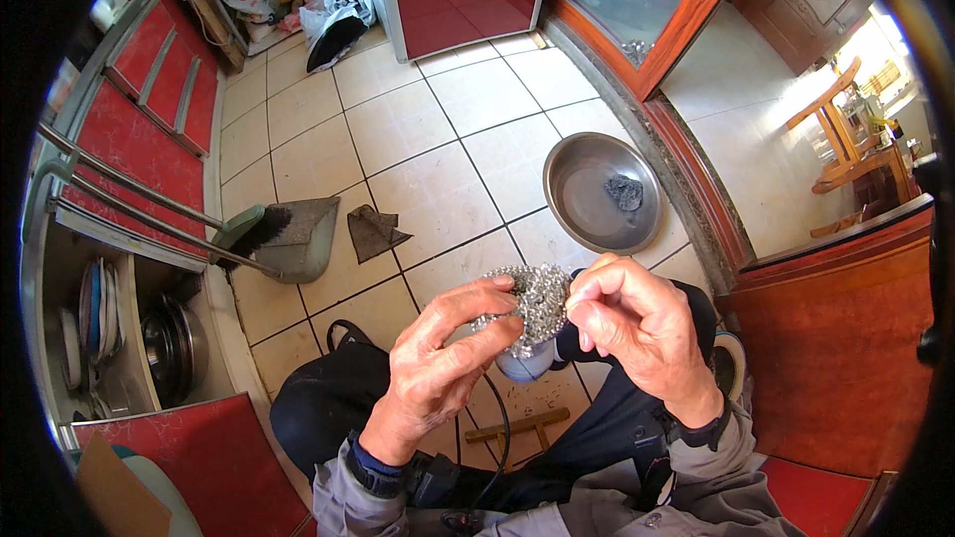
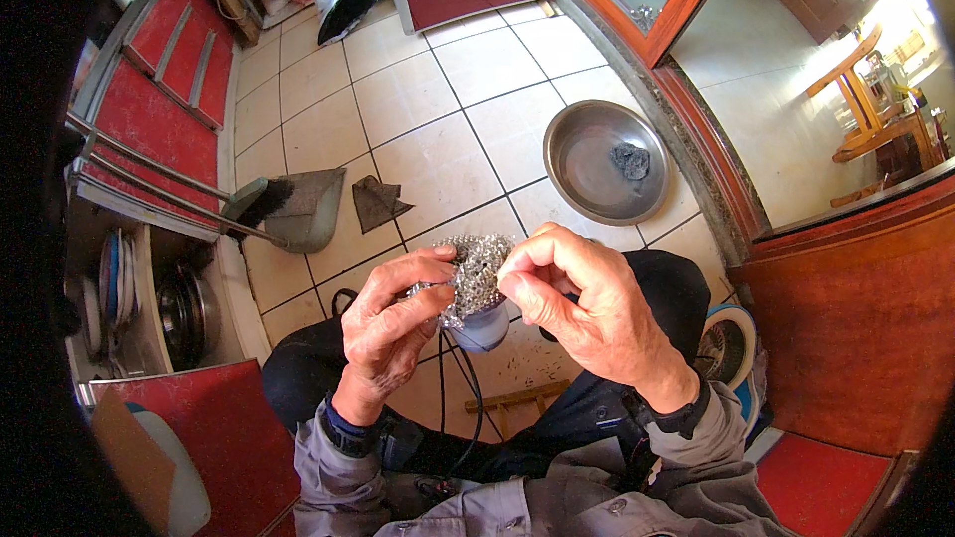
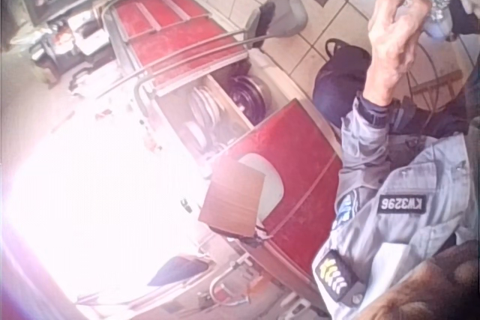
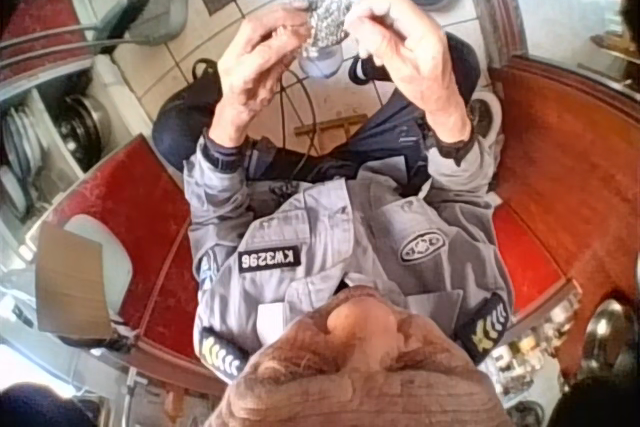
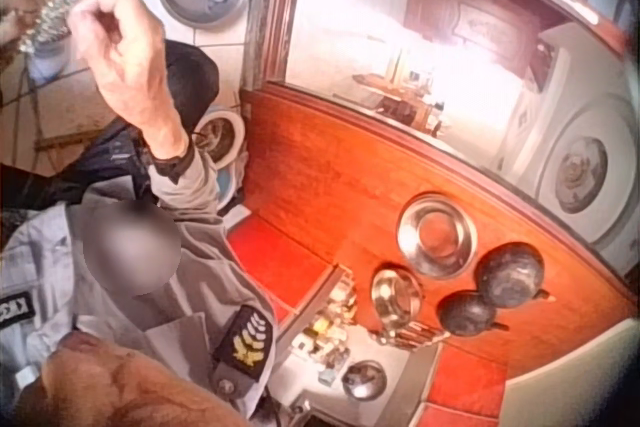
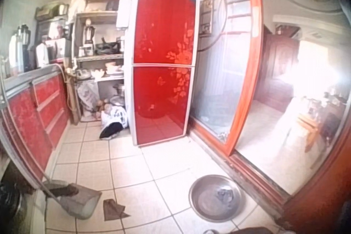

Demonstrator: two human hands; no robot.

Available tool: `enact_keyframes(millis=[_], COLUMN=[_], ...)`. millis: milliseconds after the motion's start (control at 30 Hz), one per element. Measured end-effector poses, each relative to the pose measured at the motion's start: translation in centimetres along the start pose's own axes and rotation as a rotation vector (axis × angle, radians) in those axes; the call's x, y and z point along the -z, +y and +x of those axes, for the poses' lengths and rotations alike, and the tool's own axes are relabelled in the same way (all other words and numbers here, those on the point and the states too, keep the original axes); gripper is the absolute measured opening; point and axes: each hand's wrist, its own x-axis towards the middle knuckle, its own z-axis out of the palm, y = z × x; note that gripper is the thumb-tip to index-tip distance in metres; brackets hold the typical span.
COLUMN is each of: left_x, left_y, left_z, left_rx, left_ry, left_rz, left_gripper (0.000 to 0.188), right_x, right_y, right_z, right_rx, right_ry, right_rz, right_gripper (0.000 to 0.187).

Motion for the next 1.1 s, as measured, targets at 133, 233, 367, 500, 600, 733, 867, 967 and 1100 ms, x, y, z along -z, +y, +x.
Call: enact_keyframes(millis=[133,233,367,500,600,733,867,967,1100], left_x=[-0.1,-0.2,-0.1,0.0,-0.1,-0.2,-0.2,-0.1,0.0], left_y=[0.1,0.1,0.0,0.1,-0.1,-0.4,-0.6,-0.5,-0.4], left_z=[0.1,0.1,0.0,-0.2,-0.3,-0.3,-0.3,-0.4,-0.5], left_rx=[0.016,0.017,0.034,0.114,0.107,0.105,0.082,0.119,0.165], left_ry=[0.031,0.03,0.021,0.028,0.026,0.032,0.006,0.01,0.058], left_rz=[-0.001,-0.007,-0.017,-0.051,-0.027,-0.051,-0.025,-0.022,0.031], left_gripper=[0.036,0.037,0.035,0.034,0.035,0.033,0.031,0.034,0.039], right_x=[0.4,0.6,0.9,0.9,0.2,-0.4,-0.3,-0.4,-1.5], right_y=[0.2,0.5,1.2,1.3,1.6,1.8,1.8,2.0,2.4], right_z=[-0.3,-0.6,-0.3,-0.4,-0.3,-0.1,0.1,0.2,0.2], right_rx=[0.03,0.031,-0.006,-0.015,0.043,0.102,0.004,-0.067,0.047], right_ry=[0.007,-0.019,0.034,-0.009,0.022,0.047,0.013,0.096,0.319], right_rz=[-0.114,-0.087,-0.068,0.042,0.107,0.158,0.386,0.498,0.113], right_gripper=[0.01,0.011,0.011,0.009,0.007,0.006,0.011,0.017,0.02])
